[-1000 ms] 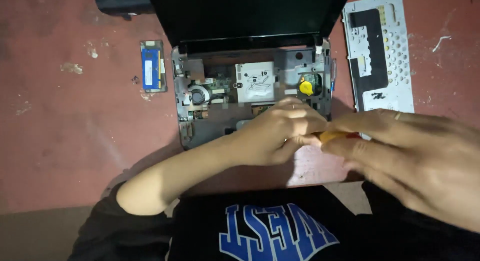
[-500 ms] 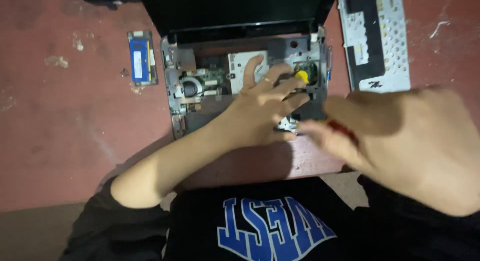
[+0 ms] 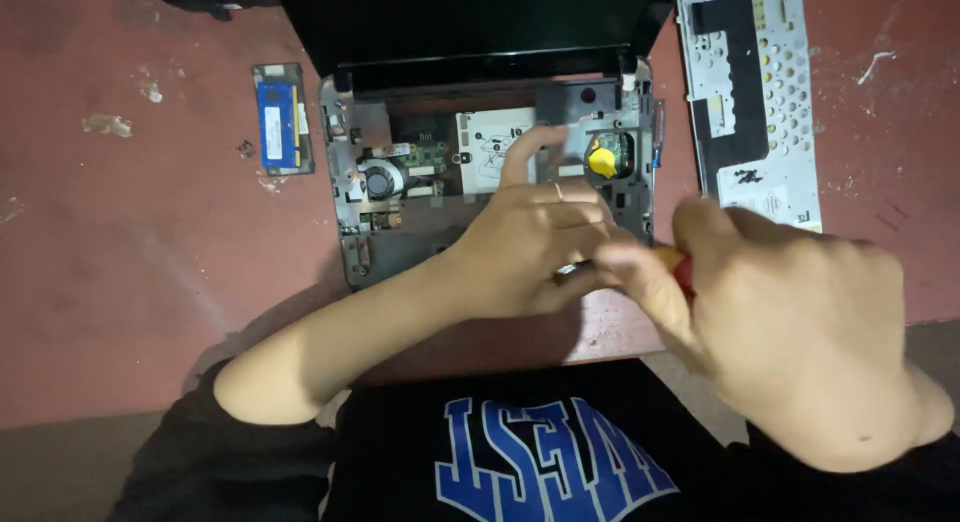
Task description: Disassembling and reassembling internal components of a laptop using a screwdriver
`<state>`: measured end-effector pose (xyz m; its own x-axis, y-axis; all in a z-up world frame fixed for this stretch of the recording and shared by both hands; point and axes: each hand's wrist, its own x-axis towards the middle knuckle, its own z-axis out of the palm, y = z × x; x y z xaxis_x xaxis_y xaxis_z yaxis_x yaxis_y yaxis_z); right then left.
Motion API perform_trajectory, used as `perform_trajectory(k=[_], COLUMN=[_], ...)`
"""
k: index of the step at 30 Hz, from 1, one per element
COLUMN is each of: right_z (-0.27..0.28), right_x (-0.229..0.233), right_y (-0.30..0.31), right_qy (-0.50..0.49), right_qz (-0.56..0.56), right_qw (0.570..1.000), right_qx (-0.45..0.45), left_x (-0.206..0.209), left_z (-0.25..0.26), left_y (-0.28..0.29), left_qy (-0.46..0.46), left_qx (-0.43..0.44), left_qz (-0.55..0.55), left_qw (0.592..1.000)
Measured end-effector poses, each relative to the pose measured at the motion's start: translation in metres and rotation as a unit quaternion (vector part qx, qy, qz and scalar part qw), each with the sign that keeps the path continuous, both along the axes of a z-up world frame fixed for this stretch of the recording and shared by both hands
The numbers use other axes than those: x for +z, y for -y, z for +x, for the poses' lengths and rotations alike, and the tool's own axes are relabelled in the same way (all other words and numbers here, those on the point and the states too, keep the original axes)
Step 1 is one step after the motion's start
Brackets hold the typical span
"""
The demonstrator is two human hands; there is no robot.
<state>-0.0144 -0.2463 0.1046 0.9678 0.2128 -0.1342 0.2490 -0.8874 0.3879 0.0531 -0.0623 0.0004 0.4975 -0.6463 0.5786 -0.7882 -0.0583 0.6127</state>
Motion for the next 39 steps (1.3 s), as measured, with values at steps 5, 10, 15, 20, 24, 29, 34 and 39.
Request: perform_trajectory(k=[5, 10, 15, 20, 24, 29, 34, 39], right_z=[0.016, 0.017, 0.004, -0.007, 0.001, 0.011, 0.003, -0.002], right_x=[0.024, 0.025, 0.012, -0.006, 0.002, -0.001, -0.011, 0.001], right_y=[0.019, 0.012, 0.022, -0.001, -0.016, -0.007, 0.002, 0.012], right_qy=[-0.183, -0.161, -0.084, -0.016, -0.002, -0.168, -0.107, -0.264], right_qz=[0.234, 0.398, 0.324, 0.296, 0.323, 0.499, 0.517, 0.507], right_qw=[0.945, 0.880, 0.925, 0.948, 0.940, 0.836, 0.846, 0.813], right_qx=[0.136, 0.203, 0.178, 0.116, 0.112, 0.157, 0.074, 0.110], left_x=[0.006, 0.009, -0.028, -0.049, -0.048, -0.053, -0.039, -0.039], left_z=[0.013, 0.023, 0.016, 0.007, 0.006, 0.005, 0.007, 0.005], left_y=[-0.008, -0.012, -0.010, -0.010, -0.010, -0.009, -0.008, -0.010], left_qy=[-0.028, -0.051, 0.041, 0.118, 0.155, 0.123, 0.116, 0.170], left_qx=[-0.060, -0.118, -0.015, 0.085, 0.093, 0.100, 0.088, 0.124], left_qz=[0.041, 0.128, 0.374, 0.283, 0.369, 0.237, 0.310, 0.293], left_qw=[0.997, 0.983, 0.926, 0.948, 0.912, 0.958, 0.939, 0.933])
